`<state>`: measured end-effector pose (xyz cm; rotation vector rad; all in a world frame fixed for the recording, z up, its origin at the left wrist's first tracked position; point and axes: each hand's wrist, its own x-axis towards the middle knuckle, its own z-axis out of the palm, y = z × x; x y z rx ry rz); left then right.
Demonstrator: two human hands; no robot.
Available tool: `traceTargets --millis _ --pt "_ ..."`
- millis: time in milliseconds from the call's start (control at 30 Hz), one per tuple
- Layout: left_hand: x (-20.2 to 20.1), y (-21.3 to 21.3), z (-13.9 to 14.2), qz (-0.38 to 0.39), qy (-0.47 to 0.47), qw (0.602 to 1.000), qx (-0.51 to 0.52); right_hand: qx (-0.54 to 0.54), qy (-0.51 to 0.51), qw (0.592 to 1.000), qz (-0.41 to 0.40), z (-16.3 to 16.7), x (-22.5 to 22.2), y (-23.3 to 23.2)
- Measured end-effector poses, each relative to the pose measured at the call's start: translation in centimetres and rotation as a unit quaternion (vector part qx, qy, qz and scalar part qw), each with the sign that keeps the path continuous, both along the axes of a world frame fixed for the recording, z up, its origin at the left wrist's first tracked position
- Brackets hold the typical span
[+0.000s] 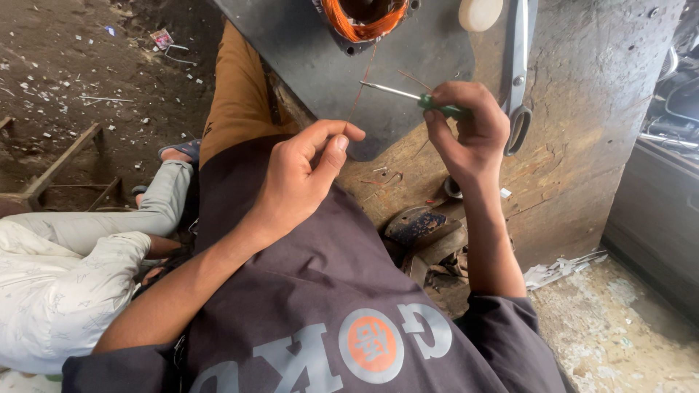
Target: The person winds copper wire around a motor stator, then uses a screwdriver to apply a liquid from a bottle to the wire ends and wipes them with a cloth. The person continues to wind and adjust the wire on the stator.
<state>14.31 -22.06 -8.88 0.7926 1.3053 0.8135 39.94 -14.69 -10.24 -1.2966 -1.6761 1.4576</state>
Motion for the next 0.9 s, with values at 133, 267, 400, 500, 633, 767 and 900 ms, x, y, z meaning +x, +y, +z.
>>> traceTargets --millis 133,267,400,500,633,767,900 --pt "0.0 0.1 -0.2 -0.004 0.006 1.0 0.017 -0.1 0.009 0.992 -0.074 0.2 0.0 -0.6" --pt "0.1 -0.1 -0.3 -0.009 0.012 1.0 0.014 -0.193 0.05 0.974 -0.11 -0.4 -0.3 -0.1" --pt "0.1 -0.1 -0.4 -0.007 0.016 1.0 0.018 -0.228 0.093 0.962 -0.115 -0.8 -0.3 0.7" --pt "0.1 -0.1 -0.4 -0.008 0.016 1.0 0.011 -0.245 0.106 0.958 -0.104 -0.8 -0.1 0.8" --pt "0.1 -0.1 -0.3 -0.006 0.005 1.0 0.009 -0.257 0.118 0.954 -0.098 -0.9 0.1 0.6" --pt "0.1 0.0 -0.2 -0.008 0.01 1.0 0.009 -0.257 0.124 0.956 -0.068 -1.0 0.1 0.2" --pt "0.0 0.1 0.0 -0.01 0.001 1.0 0.009 -0.266 0.108 0.954 -0.084 -1.1 -0.1 -0.1"
